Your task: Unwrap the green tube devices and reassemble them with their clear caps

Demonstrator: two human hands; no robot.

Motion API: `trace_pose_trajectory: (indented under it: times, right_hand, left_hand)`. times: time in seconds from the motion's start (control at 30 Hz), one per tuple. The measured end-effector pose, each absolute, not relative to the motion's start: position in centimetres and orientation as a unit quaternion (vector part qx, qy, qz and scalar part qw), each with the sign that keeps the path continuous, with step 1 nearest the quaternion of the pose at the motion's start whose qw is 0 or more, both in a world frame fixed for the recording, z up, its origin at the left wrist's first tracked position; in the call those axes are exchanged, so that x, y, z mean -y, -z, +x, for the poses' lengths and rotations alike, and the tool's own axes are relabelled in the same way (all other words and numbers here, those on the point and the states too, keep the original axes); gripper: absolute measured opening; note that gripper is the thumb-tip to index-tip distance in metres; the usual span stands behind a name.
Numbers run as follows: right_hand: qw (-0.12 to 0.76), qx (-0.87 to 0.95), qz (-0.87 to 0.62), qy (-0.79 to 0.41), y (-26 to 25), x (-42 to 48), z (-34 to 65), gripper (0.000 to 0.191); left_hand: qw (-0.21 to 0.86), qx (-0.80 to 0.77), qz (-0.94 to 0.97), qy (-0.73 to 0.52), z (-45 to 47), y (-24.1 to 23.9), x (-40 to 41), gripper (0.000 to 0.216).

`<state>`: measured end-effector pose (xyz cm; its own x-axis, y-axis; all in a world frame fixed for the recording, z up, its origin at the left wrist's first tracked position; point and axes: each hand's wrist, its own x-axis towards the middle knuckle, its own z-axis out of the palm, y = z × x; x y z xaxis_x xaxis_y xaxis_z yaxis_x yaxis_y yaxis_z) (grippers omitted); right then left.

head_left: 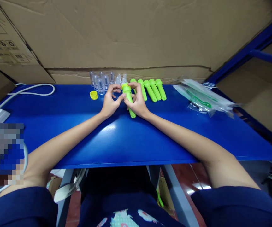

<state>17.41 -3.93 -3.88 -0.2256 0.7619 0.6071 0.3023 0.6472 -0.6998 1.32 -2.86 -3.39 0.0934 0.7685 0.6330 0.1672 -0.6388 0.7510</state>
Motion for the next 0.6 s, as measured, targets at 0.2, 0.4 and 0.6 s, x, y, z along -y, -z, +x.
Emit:
trace_pose_trajectory:
  times: [0.2, 0.4, 0.6]
  right_hand:
    - [0.532, 0.728, -0.363, -0.236, 3.57, 4.28, 17.57, 0.059]
    - [0.522, 0.734, -0.362, -0.24, 3.64, 4.14, 17.7, 0.059]
    - [0.509, 0.737, -0.356, -0.267, 3.92, 3.87, 17.88, 0.058]
  left_hand:
    - [0.271, -0.338, 0.701, -0.566, 1.08, 3.09, 2.89, 0.055]
    - [0.274, -0.338, 0.705, -0.559, 0.9, 3.41, 2.55, 0.054]
    - [0.279, -0.335, 0.714, -0.548, 0.96, 3.09, 2.91, 0.046]
